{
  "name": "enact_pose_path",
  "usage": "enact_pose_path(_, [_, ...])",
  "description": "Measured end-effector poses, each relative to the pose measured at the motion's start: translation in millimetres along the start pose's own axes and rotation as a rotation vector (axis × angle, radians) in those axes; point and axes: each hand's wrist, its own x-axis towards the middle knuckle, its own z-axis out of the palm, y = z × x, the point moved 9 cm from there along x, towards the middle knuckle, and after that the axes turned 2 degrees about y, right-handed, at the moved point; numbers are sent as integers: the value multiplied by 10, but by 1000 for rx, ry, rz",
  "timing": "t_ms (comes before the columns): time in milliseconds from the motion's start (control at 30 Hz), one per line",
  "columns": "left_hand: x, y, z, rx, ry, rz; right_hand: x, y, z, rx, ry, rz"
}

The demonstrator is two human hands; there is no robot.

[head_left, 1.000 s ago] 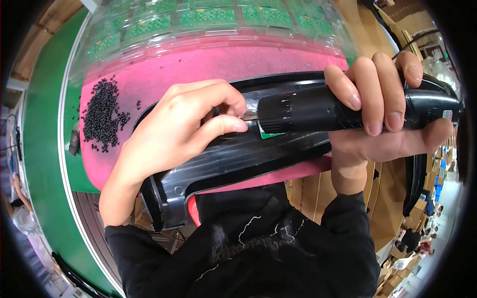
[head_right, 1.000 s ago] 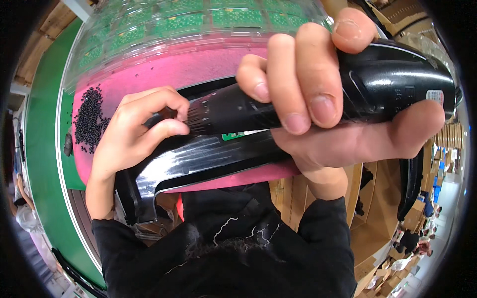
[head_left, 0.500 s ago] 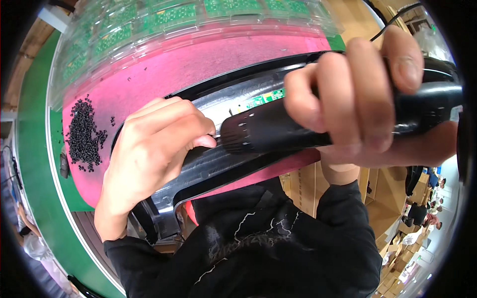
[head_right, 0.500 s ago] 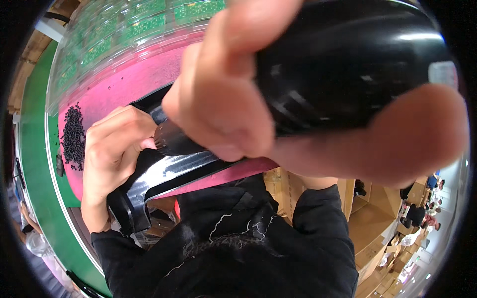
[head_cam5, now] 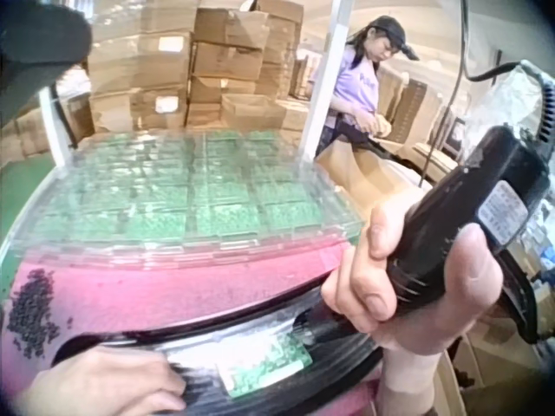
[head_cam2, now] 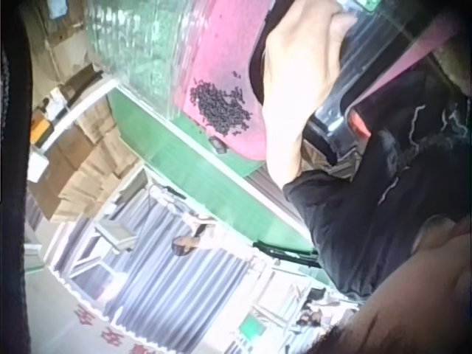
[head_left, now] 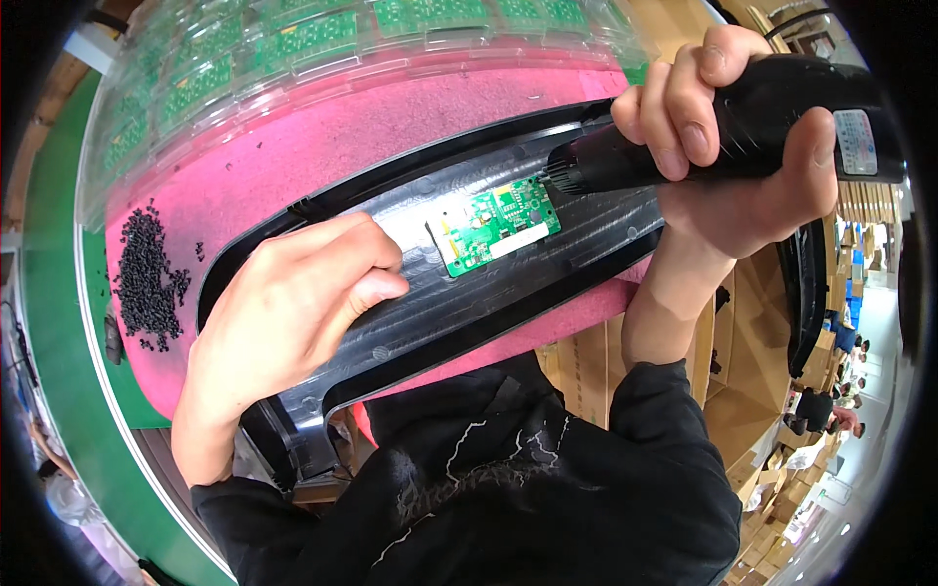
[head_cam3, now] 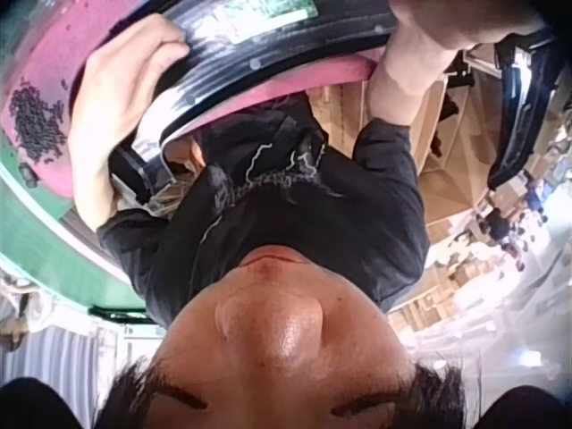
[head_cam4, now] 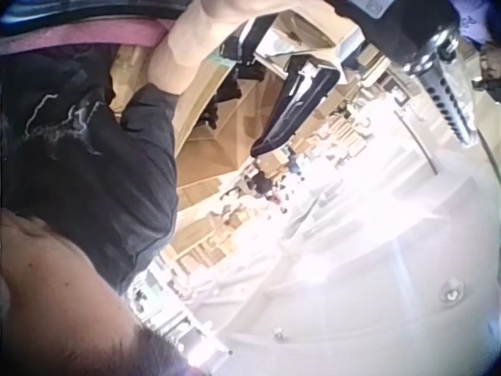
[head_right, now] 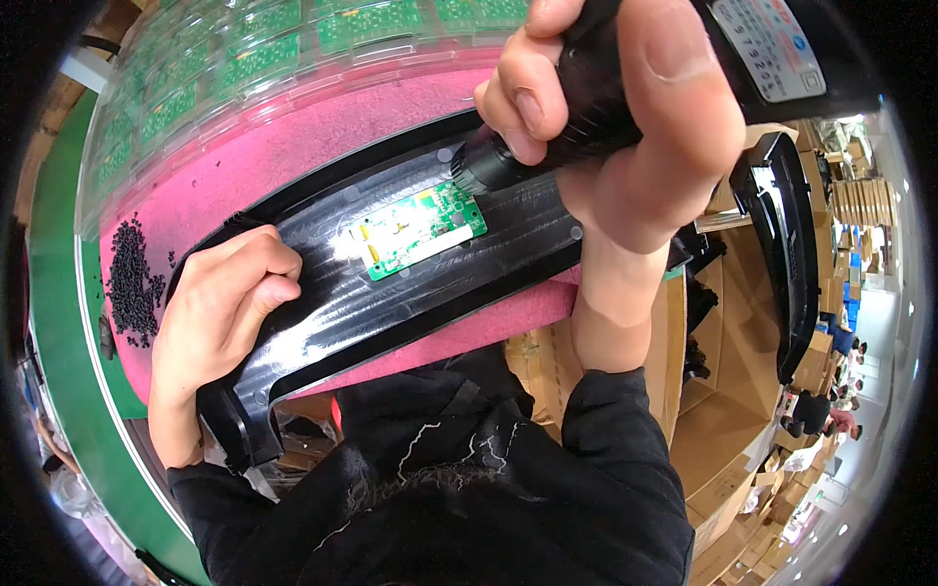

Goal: Installing circuit boards into black plastic components using an electric screwdriver.

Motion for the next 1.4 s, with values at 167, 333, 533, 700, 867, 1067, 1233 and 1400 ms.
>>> enact_pose_path(167, [78, 40, 116, 63, -60, 137, -11, 25, -65, -20, 80, -1])
enact_pose_path(333, [107, 220, 230, 318, -119, 236, -16, 127, -64, 60, 167, -16])
enact_pose_path(533, [97, 201, 357, 331, -210, 174, -97, 193, -3, 275, 453, -43])
enact_pose_path(700, [99, 169, 398, 313, -276, 68, -156, 230, 79, 263, 678, 0])
enact_pose_path(867, [80, 80, 415, 297, -380, 1, -108, 214, 39, -309, 495, 125])
enact_pose_path(1067, [79, 83, 396, 296, -338, 26, -126, 363, 149, -16, 505, 155])
enact_pose_path(1233, [181, 61, 323, 169, -208, 53, -92, 143, 110, -3, 116, -17])
enact_pose_path(1400, [165, -33, 6, 66, 121, 47, -100, 72, 245, -23, -104, -154])
